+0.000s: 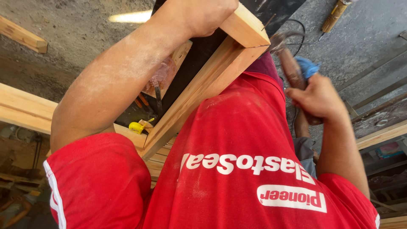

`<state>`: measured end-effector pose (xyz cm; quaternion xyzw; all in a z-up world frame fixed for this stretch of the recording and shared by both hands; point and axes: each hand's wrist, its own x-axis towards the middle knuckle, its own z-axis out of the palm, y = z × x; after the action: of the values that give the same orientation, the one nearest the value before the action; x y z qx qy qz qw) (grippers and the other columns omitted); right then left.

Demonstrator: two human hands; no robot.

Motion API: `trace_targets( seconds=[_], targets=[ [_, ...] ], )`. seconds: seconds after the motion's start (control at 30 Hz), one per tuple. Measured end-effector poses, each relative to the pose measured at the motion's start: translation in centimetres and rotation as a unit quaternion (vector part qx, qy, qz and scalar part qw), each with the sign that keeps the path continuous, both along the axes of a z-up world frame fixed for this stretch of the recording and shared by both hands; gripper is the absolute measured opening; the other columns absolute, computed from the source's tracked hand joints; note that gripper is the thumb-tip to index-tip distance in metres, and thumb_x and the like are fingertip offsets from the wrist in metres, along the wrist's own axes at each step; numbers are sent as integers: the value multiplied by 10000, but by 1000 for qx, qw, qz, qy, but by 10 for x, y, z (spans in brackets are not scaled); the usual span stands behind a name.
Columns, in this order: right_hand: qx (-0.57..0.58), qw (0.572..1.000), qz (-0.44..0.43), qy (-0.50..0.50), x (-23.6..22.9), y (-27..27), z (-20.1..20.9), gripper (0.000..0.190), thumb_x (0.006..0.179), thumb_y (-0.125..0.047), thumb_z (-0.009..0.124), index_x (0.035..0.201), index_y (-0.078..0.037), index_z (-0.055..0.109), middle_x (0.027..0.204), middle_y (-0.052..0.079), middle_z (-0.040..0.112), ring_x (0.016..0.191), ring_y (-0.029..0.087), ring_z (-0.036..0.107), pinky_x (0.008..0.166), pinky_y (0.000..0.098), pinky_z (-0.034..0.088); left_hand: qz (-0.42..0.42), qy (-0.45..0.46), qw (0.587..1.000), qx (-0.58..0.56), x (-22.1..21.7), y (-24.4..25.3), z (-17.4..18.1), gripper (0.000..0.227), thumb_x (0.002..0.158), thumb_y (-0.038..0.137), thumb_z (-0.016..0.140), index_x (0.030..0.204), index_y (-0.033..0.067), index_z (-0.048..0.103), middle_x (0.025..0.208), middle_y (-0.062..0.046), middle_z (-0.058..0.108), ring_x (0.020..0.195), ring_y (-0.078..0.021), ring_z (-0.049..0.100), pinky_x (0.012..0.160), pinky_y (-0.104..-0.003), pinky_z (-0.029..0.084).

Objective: The person measures a wooden frame with a tape measure, applies wood filler to a corner joint, and hammers the joint to secure it. The person then re-measures the frame to verify alignment.

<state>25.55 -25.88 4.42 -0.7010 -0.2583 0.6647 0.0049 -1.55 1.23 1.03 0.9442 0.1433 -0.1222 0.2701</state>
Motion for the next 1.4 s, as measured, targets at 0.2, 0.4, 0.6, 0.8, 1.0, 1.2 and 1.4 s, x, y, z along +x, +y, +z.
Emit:
trace_targets(
  seconds=[0.2, 0.4, 0.6, 0.8, 1.0, 1.2, 1.4],
  targets=[
    [154, 984, -64, -64, 46, 44, 29, 442, 871, -191, 788, 1262, -48, 642, 797, 93, 694, 677, 186, 678, 619, 353, 554, -50, -26, 998, 20, 6, 6, 14, 200, 679, 15, 757, 871, 69, 748, 974, -65, 706, 916, -282, 715, 779, -390, 578],
    [231, 952, 151, -132, 57, 71, 26, 457, 848, -245, 860, 1135, 48, 658, 677, 219, 652, 673, 374, 690, 653, 453, 560, -58, -39, 996, 60, 6, 11, 31, 105, 716, 90, 786, 809, 113, 742, 992, -7, 667, 970, -232, 689, 754, -382, 555],
    [232, 945, 182, -141, 71, 63, 2, 416, 877, -299, 811, 987, 72, 657, 675, 211, 647, 682, 360, 701, 660, 444, 572, -44, -39, 995, 82, 8, 12, 35, 117, 699, 84, 775, 803, 119, 735, 999, 5, 663, 976, -239, 686, 761, -380, 552],
    [156, 925, 286, -194, 82, 84, 9, 485, 870, -365, 829, 747, 77, 669, 613, 239, 638, 613, 377, 697, 614, 462, 582, -46, -12, 998, 40, 10, 15, 37, 86, 775, 70, 778, 842, 95, 730, 1016, -22, 663, 1010, -263, 673, 783, -398, 550],
    [167, 899, 364, -177, 77, 54, -15, 418, 862, -371, 854, 816, 33, 754, 631, 206, 660, 576, 322, 671, 631, 448, 578, -38, 93, 994, 39, 8, 4, 46, 194, 806, 13, 708, 978, 93, 747, 987, -68, 679, 988, -275, 678, 788, -406, 555],
    [219, 963, 72, -143, 122, 27, -59, 292, 1042, -233, 655, 995, 51, 704, 799, 155, 689, 704, 211, 703, 640, 368, 563, -71, -6, 997, 30, 10, 13, 35, 196, 665, 71, 753, 858, 99, 747, 1003, -61, 674, 970, -294, 676, 774, -417, 552],
    [264, 958, 48, -97, 94, 26, -23, 350, 919, -139, 801, 1154, 61, 635, 764, 133, 672, 675, 210, 686, 636, 349, 552, -22, -41, 998, 45, 3, 11, 16, 150, 657, 47, 741, 804, 73, 725, 918, -77, 734, 904, -306, 738, 706, -436, 580]
  ],
)
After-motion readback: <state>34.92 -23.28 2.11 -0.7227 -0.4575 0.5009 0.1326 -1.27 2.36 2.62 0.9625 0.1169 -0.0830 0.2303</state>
